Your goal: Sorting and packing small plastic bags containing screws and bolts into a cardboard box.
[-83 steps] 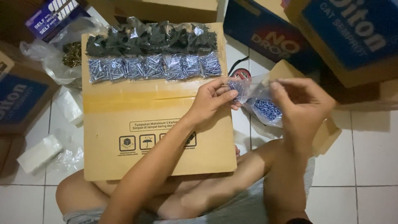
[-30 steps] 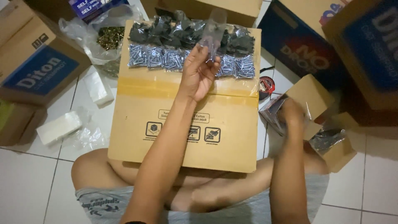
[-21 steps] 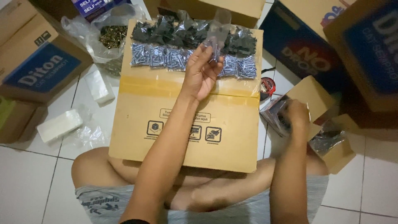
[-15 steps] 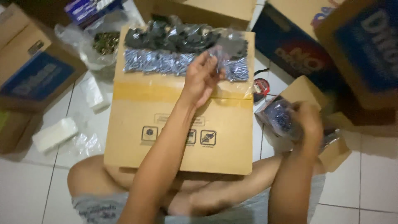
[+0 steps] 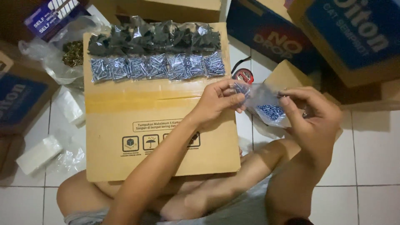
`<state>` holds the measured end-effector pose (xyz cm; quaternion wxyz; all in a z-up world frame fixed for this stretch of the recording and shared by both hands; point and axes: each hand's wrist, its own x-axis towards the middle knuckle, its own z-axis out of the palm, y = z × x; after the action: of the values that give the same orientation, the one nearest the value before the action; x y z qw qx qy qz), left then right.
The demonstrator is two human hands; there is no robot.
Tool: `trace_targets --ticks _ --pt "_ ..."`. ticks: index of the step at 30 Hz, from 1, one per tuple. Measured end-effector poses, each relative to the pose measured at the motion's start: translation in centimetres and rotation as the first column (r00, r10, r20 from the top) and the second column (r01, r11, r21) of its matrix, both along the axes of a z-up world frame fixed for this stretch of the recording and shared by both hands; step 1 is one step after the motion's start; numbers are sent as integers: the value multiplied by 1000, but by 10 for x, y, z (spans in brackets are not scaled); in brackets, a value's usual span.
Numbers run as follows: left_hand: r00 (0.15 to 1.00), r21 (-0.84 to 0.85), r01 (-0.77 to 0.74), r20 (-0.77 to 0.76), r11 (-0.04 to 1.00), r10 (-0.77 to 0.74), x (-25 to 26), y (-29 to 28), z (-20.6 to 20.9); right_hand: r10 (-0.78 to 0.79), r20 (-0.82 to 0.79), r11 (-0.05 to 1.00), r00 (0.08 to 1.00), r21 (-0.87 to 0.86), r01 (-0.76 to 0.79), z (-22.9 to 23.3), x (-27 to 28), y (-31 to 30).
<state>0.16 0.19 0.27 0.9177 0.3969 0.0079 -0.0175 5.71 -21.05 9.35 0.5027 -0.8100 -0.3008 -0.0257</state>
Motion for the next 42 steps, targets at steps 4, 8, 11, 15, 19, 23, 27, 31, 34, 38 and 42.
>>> trace_targets --ticks 4,8,11,15,19,23,27,31,34,38,42 --pt "997 70 35 -76 997 -30 1 -3 -5 58 -2 995 998 -75 -58 9 -3 7" --pt "989 -40 116 -90 992 -120 0 -1 -7 248 -2 953 969 -178 -244 11 2 7" --pt "975 -116 155 -139 981 -171 -1 0 -8 161 230 981 960 -141 -131 6 0 15" --pt "949 -243 243 -139 939 -282 1 3 -16 142 262 990 955 -60 -130 -3 0 19" --pt "940 -213 272 -151 938 -307 -1 -2 -18 143 366 988 919 -101 -114 -2 -2 23" --pt "947 -240 264 -120 934 -299 -1 -1 -21 218 321 972 922 -153 -177 0 -4 27" --pt "974 -239 152 -128 959 -187 5 -10 -52 222 406 975 886 -75 -210 -14 7 27" --pt "995 -232 36 -81 972 -56 7 -6 -45 187 402 980 896 -11 -200 -22 12 18" --pt "996 -226 -62 -73 972 47 8 3 -45 118 365 990 924 27 -137 -26 22 10" --pt "975 -240 -217 -105 946 196 15 19 -49 0 217 994 976 -110 24 -30 35 2" --pt "951 -214 -309 -84 927 298 14 40 -46 -51 -42 892 998 -451 27 -88 68 -11"
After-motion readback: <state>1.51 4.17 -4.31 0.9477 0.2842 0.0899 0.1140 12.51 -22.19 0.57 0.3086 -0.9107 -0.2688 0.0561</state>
